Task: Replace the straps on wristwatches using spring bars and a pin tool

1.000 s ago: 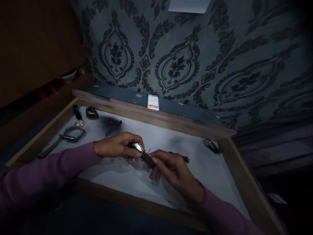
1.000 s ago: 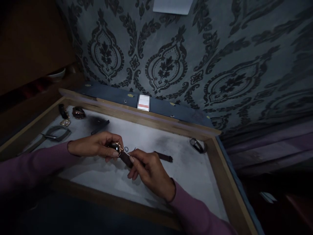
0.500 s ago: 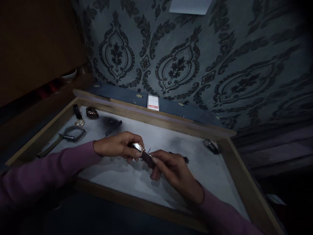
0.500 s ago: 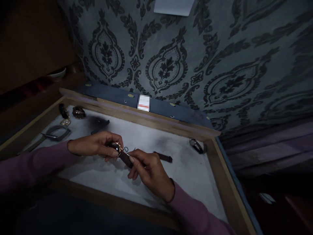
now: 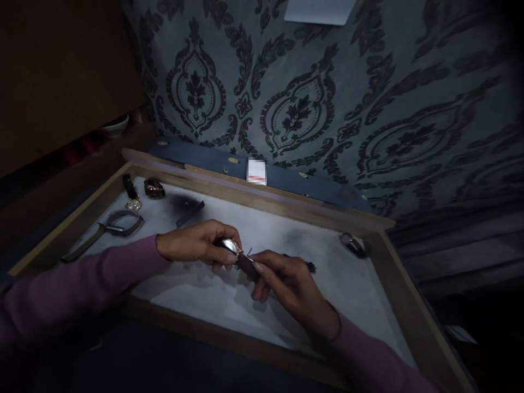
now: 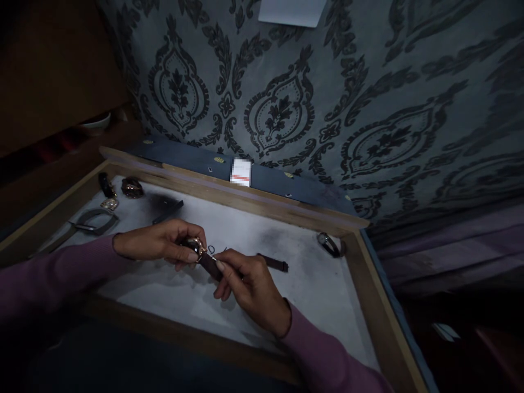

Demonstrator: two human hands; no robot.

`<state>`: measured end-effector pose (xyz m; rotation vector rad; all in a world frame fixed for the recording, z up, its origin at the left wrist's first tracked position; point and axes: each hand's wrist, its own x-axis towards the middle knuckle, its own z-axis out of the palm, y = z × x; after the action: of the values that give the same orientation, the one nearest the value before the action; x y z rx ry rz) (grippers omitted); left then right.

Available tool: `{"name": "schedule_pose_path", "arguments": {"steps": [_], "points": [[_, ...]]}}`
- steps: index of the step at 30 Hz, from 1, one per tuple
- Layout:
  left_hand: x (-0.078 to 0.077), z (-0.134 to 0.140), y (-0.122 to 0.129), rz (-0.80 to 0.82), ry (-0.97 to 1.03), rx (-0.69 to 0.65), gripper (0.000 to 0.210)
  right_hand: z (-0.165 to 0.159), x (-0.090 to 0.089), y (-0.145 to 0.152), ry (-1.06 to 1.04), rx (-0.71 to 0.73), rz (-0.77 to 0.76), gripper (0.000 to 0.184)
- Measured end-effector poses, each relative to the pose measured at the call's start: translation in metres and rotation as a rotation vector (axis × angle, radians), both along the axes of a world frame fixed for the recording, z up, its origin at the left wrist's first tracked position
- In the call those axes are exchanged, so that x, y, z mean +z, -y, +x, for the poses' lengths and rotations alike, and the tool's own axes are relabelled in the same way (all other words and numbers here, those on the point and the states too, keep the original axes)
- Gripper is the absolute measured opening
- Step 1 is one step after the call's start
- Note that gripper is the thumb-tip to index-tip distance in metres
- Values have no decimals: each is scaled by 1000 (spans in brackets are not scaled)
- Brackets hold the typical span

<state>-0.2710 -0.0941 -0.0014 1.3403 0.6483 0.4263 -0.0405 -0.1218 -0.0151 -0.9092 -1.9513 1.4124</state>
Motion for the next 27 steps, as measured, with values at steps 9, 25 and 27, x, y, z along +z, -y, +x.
{"name": "schedule_pose_path", "arguments": {"steps": [9, 25, 27], "points": [[1, 0, 1, -26, -5, 2, 25, 0, 0, 0, 22, -1, 39, 38], [1, 0, 1, -85, 43, 7, 24, 0, -1, 1, -26, -13, 62, 34], [1, -1, 1, -81, 37, 6, 24, 0, -2, 1, -28, -13, 60, 34]]}}
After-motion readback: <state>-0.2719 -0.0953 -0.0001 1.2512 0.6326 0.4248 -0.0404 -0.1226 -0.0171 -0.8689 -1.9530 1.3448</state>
